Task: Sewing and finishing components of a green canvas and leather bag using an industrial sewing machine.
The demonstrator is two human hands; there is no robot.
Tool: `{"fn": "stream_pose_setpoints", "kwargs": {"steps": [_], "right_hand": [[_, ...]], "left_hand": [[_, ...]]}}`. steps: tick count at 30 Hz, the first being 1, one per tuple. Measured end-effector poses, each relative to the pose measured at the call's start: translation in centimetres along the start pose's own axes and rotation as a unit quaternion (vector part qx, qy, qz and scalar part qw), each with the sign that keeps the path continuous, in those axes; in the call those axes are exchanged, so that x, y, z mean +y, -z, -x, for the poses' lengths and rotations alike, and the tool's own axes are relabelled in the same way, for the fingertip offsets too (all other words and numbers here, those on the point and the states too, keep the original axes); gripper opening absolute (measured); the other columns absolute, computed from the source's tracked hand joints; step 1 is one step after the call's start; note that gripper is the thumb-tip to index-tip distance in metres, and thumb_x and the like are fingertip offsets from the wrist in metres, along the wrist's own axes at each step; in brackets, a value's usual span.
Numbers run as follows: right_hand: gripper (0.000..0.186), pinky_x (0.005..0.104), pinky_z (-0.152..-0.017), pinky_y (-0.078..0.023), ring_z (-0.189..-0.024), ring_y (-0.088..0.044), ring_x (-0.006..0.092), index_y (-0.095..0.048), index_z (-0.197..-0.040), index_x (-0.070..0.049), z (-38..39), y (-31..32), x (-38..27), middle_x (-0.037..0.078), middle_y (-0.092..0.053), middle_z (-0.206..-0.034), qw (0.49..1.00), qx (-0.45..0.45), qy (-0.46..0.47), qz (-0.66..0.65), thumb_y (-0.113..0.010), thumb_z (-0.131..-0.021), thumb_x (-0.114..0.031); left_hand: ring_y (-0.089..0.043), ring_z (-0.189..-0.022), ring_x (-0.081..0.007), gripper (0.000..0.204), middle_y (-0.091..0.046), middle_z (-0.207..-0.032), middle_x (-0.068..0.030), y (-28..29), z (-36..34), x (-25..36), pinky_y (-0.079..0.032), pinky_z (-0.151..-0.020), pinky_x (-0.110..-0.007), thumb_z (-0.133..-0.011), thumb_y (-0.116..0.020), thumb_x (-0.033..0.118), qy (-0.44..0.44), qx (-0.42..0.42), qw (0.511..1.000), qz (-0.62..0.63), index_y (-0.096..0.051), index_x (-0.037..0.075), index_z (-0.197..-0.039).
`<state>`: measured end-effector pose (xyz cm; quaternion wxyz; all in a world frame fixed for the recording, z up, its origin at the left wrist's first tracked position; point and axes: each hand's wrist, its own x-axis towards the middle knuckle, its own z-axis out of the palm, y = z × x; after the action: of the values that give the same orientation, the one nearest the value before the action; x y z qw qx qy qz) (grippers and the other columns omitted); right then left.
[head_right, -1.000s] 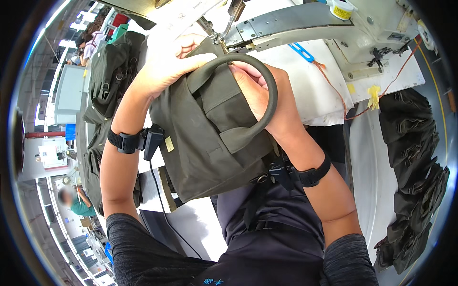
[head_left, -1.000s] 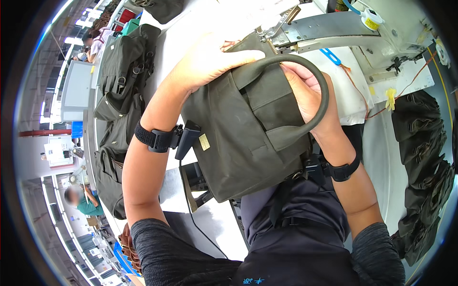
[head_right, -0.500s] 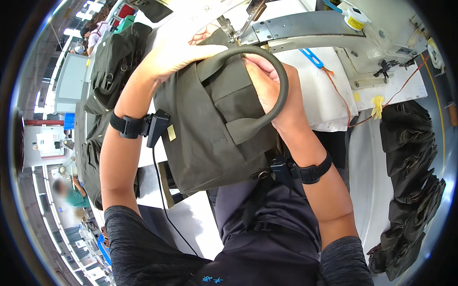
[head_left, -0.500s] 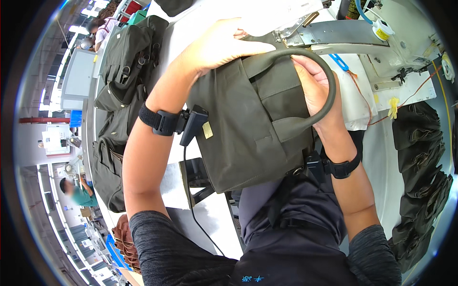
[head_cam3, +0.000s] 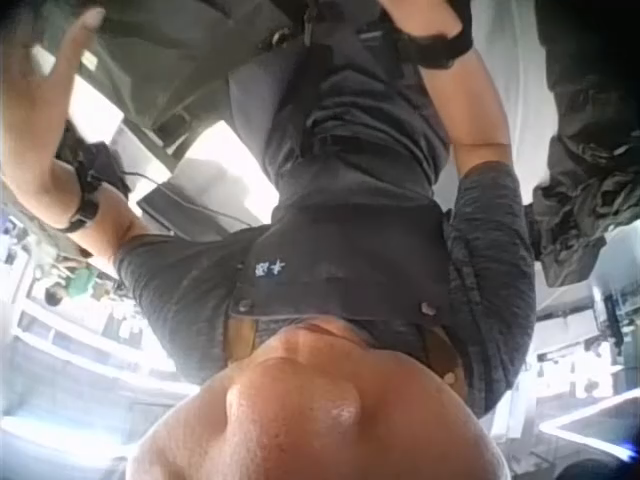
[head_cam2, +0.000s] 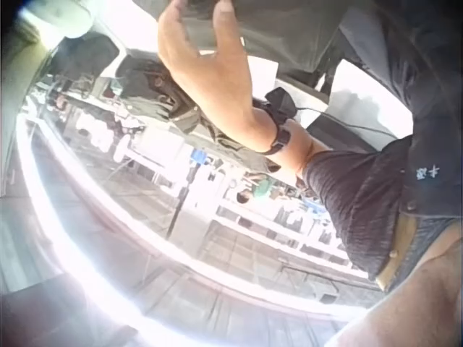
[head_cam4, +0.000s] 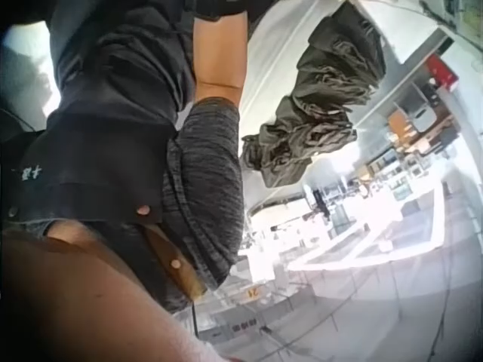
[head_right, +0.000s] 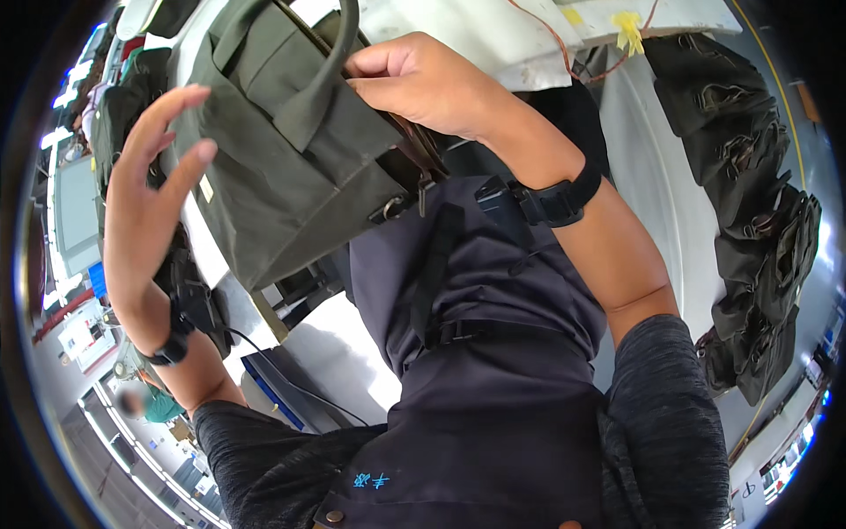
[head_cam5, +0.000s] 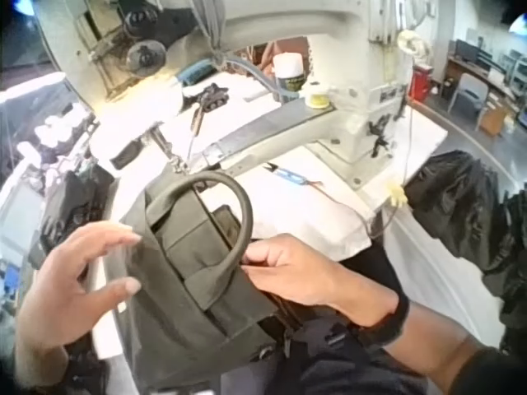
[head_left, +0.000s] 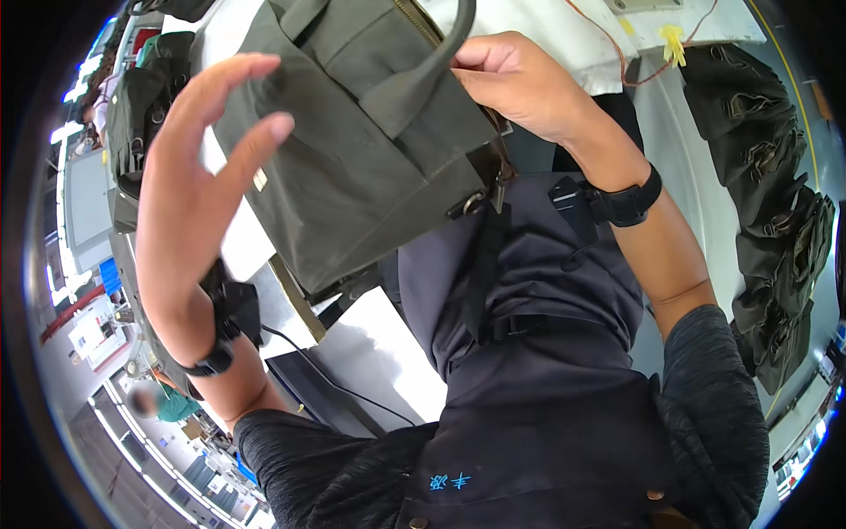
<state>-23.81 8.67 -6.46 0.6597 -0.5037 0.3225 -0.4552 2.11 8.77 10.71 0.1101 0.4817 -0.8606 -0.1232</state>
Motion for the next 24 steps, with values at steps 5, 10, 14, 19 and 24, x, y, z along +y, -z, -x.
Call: {"fn": "stream_pose_setpoints", "kwargs": {"steps": [5, 10, 14, 19, 24], "right_hand": [[0.037, 0.0239, -0.060, -0.052, -0.064, -0.065, 0.0093, -0.069, -0.098, 0.001, 3.2, -1.0, -2.5, 0.003, -0.070, -0.083, 0.992, -0.082, -0.076, 0.049, -0.055, -0.109, -0.032], [0.032, 0.0224, -0.061, -0.052, -0.066, -0.064, 0.0073, -0.069, -0.099, -0.001, 5.1, -1.6, -3.2, 0.001, -0.065, -0.079, 0.996, 0.017, -0.028, 0.089, -0.064, -0.104, -0.032], [0.032, 0.0218, -0.058, -0.049, -0.063, -0.062, 0.0061, -0.070, -0.090, -0.001, 4.9, -1.9, -4.4, -0.001, -0.061, -0.069, 0.977, -0.001, -0.013, 0.214, -0.070, -0.100, -0.031], [0.030, 0.0239, -0.053, -0.047, -0.056, -0.061, 0.0093, -0.071, -0.089, -0.001, 5.3, -3.3, -6.9, 0.001, -0.063, -0.064, 0.985, 0.010, -0.115, 0.130, -0.071, -0.099, -0.029], [0.032, 0.0263, -0.051, -0.048, -0.052, -0.056, 0.0114, -0.068, -0.091, 0.003, 5.7, -3.5, -6.1, 0.003, -0.062, -0.066, 0.969, 0.017, -0.198, -0.145, -0.075, -0.095, -0.028]], "left_hand": [[-0.059, -0.131, -0.0248, 0.038, -0.067, -0.135, -0.0108, -1.3, 5.4, 3.4, -0.041, -0.112, -0.038, -0.091, -0.073, 0.006, 0.035, 0.038, 0.999, 0.001, -0.068, 0.003, -0.129], [-0.063, -0.124, -0.0270, 0.034, -0.069, -0.130, -0.0126, -4.1, 6.6, 7.6, -0.045, -0.108, -0.037, -0.087, -0.075, 0.003, 0.009, 0.129, 0.992, 0.005, -0.070, 0.002, -0.120], [-0.061, -0.122, -0.0323, 0.046, -0.068, -0.128, -0.0114, -8.6, 7.0, 8.6, -0.047, -0.104, -0.041, -0.076, -0.083, 0.003, -0.057, 0.194, 0.979, 0.004, -0.066, 0.004, -0.119], [-0.055, -0.129, -0.0356, 0.066, -0.063, -0.135, -0.0078, -17.2, 6.2, 4.7, -0.038, -0.109, -0.047, -0.067, -0.088, 0.003, -0.110, 0.371, 0.918, -0.084, -0.058, 0.009, -0.126], [-0.062, -0.117, -0.0265, 0.043, -0.071, -0.117, 0.0002, -14.1, 5.1, 8.5, -0.039, -0.103, -0.041, -0.069, -0.081, 0.003, -0.002, 0.403, 0.911, -0.089, -0.063, 0.013, -0.107]]}}
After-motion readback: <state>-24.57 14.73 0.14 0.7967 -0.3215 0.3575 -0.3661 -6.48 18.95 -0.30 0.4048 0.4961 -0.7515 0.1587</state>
